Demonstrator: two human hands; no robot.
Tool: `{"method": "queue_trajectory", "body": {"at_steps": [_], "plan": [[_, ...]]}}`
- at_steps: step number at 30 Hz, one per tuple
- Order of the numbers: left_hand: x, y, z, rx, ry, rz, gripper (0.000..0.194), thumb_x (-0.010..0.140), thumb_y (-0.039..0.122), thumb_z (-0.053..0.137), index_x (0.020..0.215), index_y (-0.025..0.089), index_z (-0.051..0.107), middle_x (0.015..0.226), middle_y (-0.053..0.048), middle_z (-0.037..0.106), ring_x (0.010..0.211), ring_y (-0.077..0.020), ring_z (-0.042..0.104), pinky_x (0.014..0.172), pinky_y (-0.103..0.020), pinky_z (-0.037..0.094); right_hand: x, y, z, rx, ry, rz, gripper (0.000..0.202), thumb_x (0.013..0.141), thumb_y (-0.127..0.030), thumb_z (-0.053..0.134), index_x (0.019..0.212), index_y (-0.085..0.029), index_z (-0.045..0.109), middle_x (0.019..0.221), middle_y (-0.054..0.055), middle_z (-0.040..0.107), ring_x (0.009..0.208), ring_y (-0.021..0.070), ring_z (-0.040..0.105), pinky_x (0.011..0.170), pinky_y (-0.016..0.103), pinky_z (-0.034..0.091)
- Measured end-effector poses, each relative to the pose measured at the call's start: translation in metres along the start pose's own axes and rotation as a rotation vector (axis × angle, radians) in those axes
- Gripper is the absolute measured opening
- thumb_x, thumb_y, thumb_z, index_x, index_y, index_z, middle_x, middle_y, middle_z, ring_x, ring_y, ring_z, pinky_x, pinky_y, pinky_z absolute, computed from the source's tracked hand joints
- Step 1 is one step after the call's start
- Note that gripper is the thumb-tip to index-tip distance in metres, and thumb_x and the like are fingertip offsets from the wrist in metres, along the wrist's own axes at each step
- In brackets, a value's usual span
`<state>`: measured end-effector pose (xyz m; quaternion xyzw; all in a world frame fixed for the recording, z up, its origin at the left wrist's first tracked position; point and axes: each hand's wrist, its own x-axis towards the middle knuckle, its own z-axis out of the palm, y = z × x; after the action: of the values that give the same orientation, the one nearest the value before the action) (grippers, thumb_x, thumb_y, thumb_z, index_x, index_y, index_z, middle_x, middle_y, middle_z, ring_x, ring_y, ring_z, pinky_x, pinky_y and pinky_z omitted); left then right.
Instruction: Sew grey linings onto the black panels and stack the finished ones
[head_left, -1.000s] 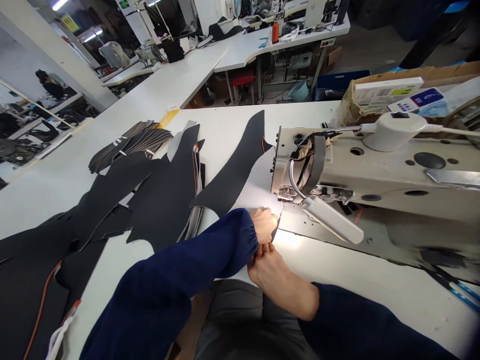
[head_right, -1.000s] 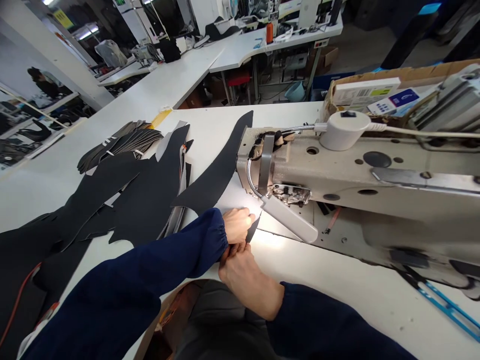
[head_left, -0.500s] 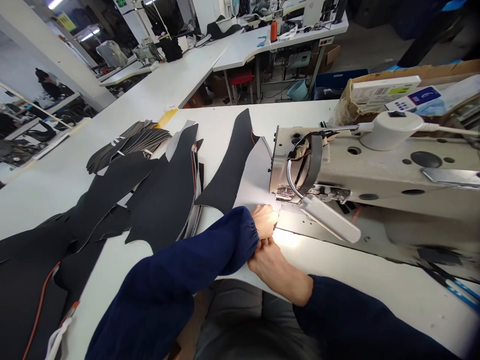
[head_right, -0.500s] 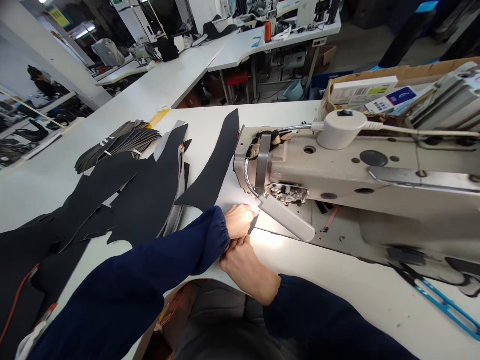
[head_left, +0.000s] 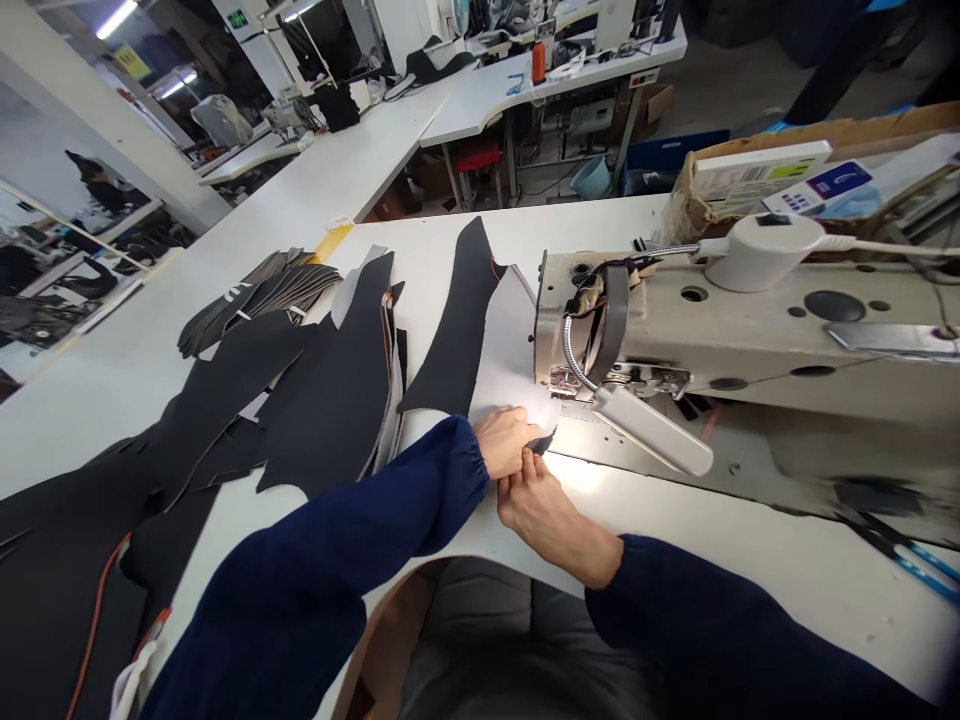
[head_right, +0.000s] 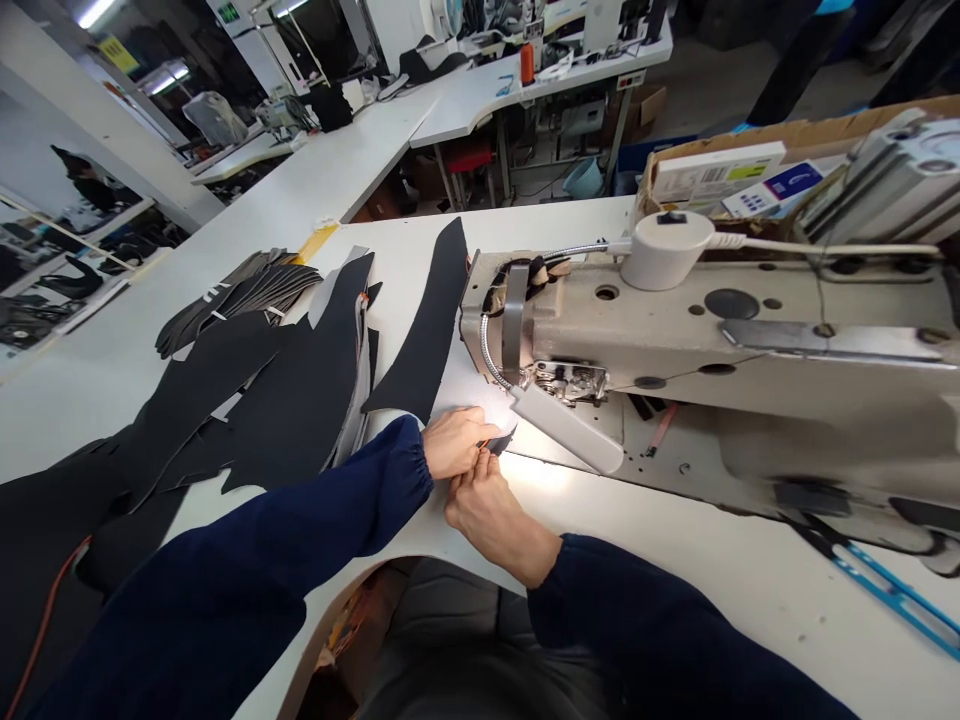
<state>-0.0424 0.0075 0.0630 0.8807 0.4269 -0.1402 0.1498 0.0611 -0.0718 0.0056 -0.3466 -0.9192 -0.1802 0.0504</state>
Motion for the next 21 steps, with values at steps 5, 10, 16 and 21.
{"method": "queue_trajectory", "body": {"at_steps": [5,10,16,21], "plan": [[0.009,0.008,-0.005,0.062,-0.023,0.015,0.021,0.084,0.026,0.050,0.094,0.016,0.067,0.098,-0.009,0.060,0.087,-0.0222,0.059,0.078,-0.032,0.047,-0.001,0.004,0.011,0.066,-0.053,0.033,0.024,0.068,-0.002,0.055,0.086,-0.004,0.070,0.079,0.022,0.069,0.080,0.0325,0.065,0.073,0.047,0.047],[0.019,0.013,-0.012,0.080,-0.063,-0.014,0.026,0.085,0.027,0.049,0.097,0.015,0.068,0.103,-0.010,0.061,0.085,-0.0224,0.061,0.073,-0.031,0.048,-0.006,0.007,0.018,0.066,0.003,0.050,0.031,0.068,0.000,0.055,0.096,0.000,0.069,0.084,0.024,0.068,0.084,0.0325,0.065,0.083,0.051,0.046],[0.026,0.014,-0.010,0.009,-0.050,-0.077,0.026,0.081,0.022,0.052,0.100,0.015,0.068,0.105,-0.011,0.061,0.083,-0.0235,0.063,0.073,-0.033,0.050,-0.006,0.012,0.025,0.100,0.016,0.072,0.033,0.072,0.000,0.052,0.100,-0.004,0.069,0.087,0.021,0.069,0.085,0.0300,0.064,0.083,0.048,0.047],[0.042,0.012,0.003,-0.039,0.036,-0.076,0.025,0.083,0.020,0.049,0.099,0.014,0.067,0.105,-0.011,0.060,0.088,-0.0228,0.062,0.080,-0.034,0.050,-0.008,0.015,0.024,0.036,0.056,0.079,0.031,0.071,-0.001,0.053,0.098,-0.002,0.069,0.093,0.023,0.068,0.086,0.0313,0.062,0.088,0.053,0.045]]}}
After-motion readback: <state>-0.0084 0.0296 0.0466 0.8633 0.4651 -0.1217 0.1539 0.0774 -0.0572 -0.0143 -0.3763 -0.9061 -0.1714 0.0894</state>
